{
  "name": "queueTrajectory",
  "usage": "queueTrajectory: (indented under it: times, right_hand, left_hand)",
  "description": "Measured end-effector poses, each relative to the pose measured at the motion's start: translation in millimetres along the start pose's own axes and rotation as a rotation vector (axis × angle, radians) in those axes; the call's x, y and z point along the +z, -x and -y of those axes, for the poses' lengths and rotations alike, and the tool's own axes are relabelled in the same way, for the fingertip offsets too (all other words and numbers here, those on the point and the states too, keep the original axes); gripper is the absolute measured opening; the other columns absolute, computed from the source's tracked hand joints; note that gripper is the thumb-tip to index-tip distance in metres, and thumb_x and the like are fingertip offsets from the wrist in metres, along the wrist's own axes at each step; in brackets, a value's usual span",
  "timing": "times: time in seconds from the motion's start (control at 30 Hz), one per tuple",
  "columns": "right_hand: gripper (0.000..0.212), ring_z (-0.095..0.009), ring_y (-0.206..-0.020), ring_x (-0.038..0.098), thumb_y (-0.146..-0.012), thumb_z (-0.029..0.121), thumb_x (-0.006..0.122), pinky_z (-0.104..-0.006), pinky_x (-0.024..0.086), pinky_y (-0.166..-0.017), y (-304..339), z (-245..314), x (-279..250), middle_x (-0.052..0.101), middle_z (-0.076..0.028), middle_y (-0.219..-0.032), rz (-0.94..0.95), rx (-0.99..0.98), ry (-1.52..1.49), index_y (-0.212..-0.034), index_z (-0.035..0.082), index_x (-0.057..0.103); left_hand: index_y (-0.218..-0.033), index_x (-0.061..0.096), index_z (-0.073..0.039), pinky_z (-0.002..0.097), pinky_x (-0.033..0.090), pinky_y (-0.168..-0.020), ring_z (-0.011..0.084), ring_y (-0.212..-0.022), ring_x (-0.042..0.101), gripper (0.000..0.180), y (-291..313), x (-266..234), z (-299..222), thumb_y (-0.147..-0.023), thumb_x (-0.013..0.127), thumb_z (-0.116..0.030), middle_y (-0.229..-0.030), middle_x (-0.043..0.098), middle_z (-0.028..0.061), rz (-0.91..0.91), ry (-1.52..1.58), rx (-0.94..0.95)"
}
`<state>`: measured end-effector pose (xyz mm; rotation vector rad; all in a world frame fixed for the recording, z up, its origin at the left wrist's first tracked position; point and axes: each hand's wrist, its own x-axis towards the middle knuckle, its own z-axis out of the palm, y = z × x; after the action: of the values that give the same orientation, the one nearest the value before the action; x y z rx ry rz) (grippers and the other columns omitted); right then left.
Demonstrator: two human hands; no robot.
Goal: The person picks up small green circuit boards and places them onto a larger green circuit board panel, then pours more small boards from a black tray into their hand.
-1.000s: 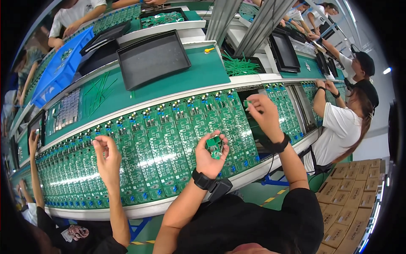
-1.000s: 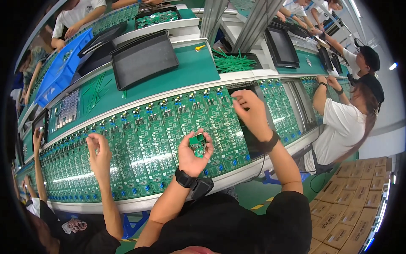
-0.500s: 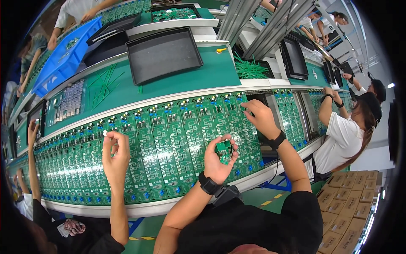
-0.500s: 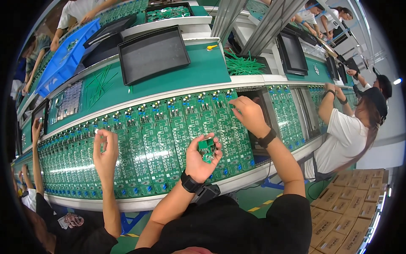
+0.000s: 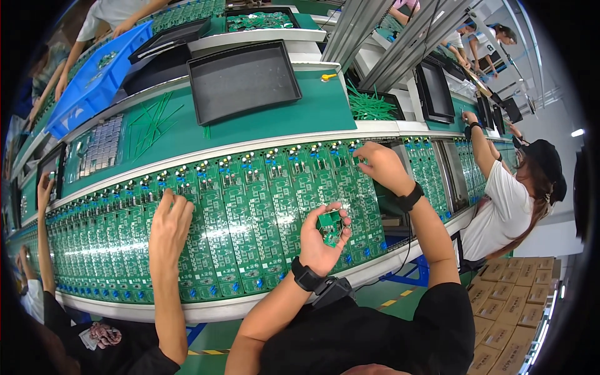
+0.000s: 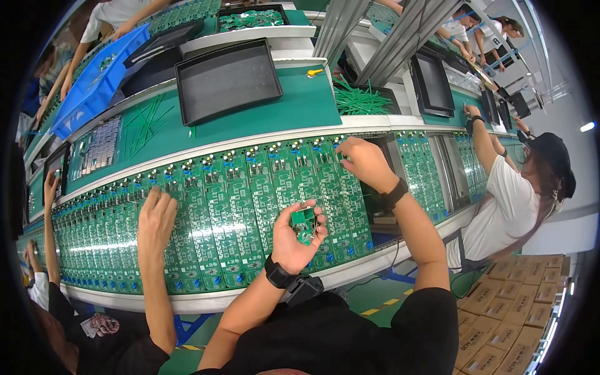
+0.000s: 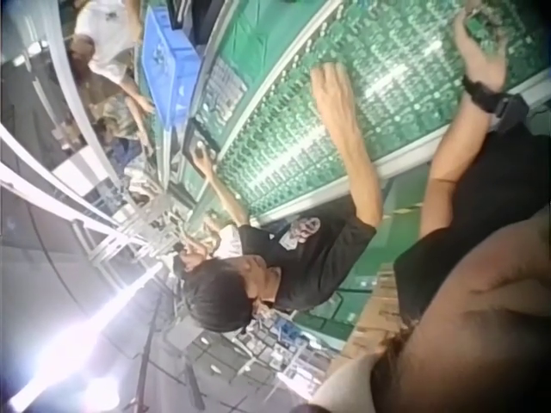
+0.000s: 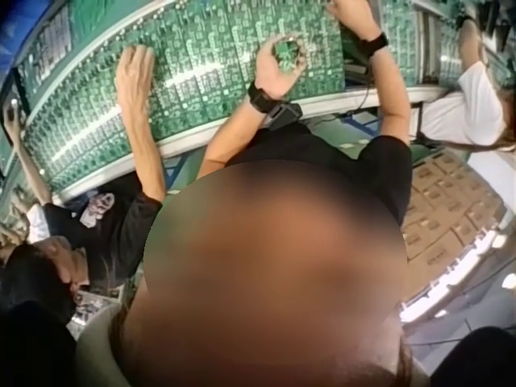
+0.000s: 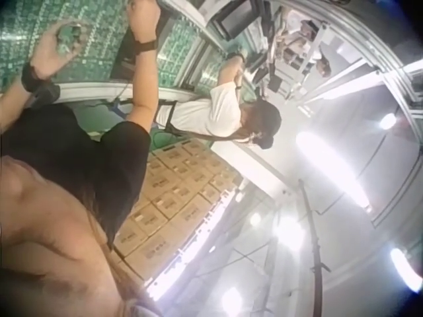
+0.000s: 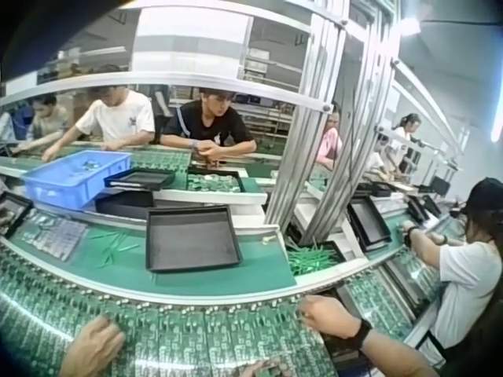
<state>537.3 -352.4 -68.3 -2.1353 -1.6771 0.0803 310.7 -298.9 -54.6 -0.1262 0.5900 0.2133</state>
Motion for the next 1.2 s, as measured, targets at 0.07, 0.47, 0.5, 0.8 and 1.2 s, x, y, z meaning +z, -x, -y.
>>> queueTrajectory:
  times: [0.07,0.47,0.5,0.8,1.2]
  right_hand:
    - [0.022,-0.024,-0.069,0.057,-0.067,0.004,0.063,-0.0327,0.047,-0.061,-3.8,-3.4,-0.6,0.057,-0.008,-0.079,0.026,-0.014,0.001,-0.089,0.007,0.059]
    - [0.02,-0.025,-0.076,0.059,-0.066,0.006,0.062,-0.0346,0.047,-0.066,-6.7,-0.8,-4.8,0.059,-0.008,-0.08,0.063,0.064,-0.035,-0.086,0.007,0.061]
    - [0.02,-0.025,-0.076,0.059,-0.066,0.006,0.062,-0.0346,0.047,-0.066,-8.1,-2.3,-5.8,0.059,-0.008,-0.08,0.075,0.057,-0.025,-0.086,0.007,0.061]
    - [0.018,-0.025,-0.076,0.059,-0.067,0.006,0.062,-0.0349,0.047,-0.065,-4.4,3.9,-3.0,0.059,-0.007,-0.079,0.081,0.086,0.012,-0.085,0.007,0.06]
    - [0.023,-0.026,-0.074,0.058,-0.069,0.01,0.065,-0.0337,0.047,-0.065,1.4,15.3,-20.4,0.058,-0.009,-0.082,-0.048,0.006,-0.031,-0.091,0.006,0.061]
  left_hand:
    - [-0.097,0.051,-0.003,0.0281,0.042,-0.063,0.0197,-0.077,0.048,0.023,0.6,0.7,-0.6,-0.084,0.049,-0.022,-0.084,0.052,0.008,0.005,0.006,0.0]
    - [-0.096,0.051,-0.003,0.0277,0.042,-0.062,0.0191,-0.076,0.049,0.022,-1.8,3.2,0.8,-0.084,0.049,-0.021,-0.083,0.052,0.0075,0.004,-0.01,0.009]
    - [-0.096,0.051,-0.003,0.0277,0.042,-0.062,0.0191,-0.076,0.049,0.022,-2.4,3.8,0.8,-0.084,0.049,-0.021,-0.083,0.052,0.0075,0.005,-0.011,0.008]
    - [-0.096,0.051,-0.003,0.0277,0.042,-0.061,0.019,-0.076,0.049,0.022,-1.0,0.7,0.7,-0.084,0.05,-0.022,-0.083,0.052,0.0074,0.004,-0.032,0.015]
    - [-0.095,0.051,-0.003,0.0275,0.041,-0.061,0.0192,-0.076,0.048,0.021,-1.1,5.2,2.5,-0.083,0.05,-0.021,-0.083,0.052,0.0077,-0.029,-0.035,0.003]
